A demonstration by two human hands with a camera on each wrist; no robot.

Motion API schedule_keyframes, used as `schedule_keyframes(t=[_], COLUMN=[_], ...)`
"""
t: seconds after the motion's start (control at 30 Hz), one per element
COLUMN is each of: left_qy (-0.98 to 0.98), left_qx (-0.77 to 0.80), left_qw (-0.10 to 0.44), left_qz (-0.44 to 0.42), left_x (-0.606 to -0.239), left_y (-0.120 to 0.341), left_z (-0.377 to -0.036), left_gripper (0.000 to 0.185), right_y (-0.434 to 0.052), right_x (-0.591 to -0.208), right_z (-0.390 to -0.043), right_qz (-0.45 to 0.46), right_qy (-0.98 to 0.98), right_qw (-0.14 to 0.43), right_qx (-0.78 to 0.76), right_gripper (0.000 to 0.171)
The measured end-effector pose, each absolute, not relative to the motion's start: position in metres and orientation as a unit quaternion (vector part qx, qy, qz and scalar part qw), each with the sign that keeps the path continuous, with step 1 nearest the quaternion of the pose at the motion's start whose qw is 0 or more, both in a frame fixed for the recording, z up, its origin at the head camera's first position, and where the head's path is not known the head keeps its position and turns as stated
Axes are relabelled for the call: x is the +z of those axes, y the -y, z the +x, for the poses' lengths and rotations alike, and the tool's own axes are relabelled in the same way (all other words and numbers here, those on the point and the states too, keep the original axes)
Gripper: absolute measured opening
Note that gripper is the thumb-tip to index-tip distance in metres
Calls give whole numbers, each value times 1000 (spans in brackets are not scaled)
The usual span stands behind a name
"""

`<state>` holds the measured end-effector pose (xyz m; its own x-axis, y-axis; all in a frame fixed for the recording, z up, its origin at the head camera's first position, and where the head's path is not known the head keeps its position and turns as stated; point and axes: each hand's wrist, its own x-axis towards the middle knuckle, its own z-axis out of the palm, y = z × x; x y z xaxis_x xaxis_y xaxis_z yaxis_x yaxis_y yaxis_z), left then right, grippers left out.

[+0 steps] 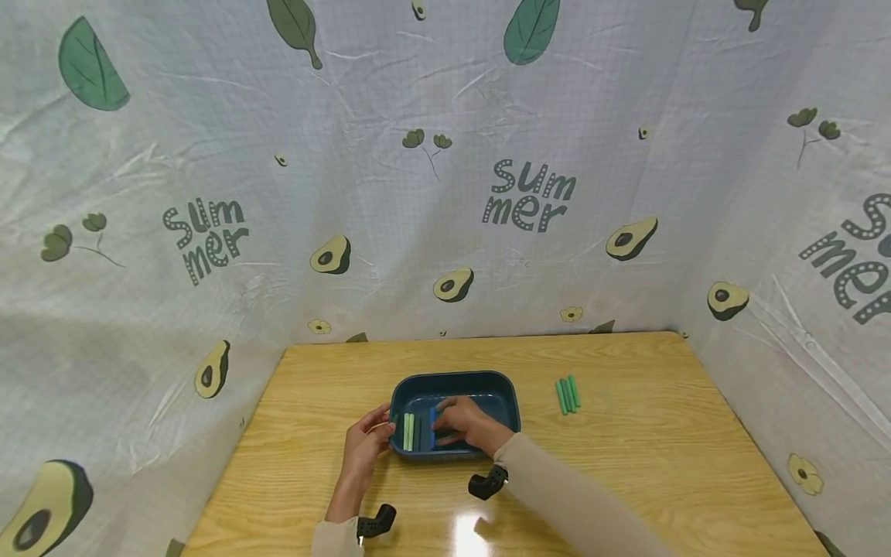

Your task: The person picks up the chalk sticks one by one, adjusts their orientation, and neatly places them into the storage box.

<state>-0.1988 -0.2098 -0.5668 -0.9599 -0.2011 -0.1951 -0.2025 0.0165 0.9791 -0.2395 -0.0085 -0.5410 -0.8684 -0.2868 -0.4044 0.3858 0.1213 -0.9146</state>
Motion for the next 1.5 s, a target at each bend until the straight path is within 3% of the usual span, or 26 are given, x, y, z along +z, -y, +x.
schedule_keyframes(t=[0.5, 0.83, 1.17, 1.5], left_qy=[-712, -711, -709, -707], left_qx=[687, 689, 691, 693], left_qw=[0, 0, 5, 1], left_qz=[-142, -141, -139, -142], left_x=[-568, -568, -568, -570], left_y=[210, 211, 212, 212], left_z=[-199, -199, -199, -199], left_gripper=[43, 43, 44, 43], right_y=[14, 0, -39, -70], right_x=[-549, -537, -521, -505], right_z=[-241, -242, -240, -233], right_qz=[47, -1, -23, 8], right_qy=[-723, -710, -711, -752], right_qw=[253, 240, 192, 102], right_qx=[-641, -662, -676, -652], right_gripper=[42, 41, 40, 29])
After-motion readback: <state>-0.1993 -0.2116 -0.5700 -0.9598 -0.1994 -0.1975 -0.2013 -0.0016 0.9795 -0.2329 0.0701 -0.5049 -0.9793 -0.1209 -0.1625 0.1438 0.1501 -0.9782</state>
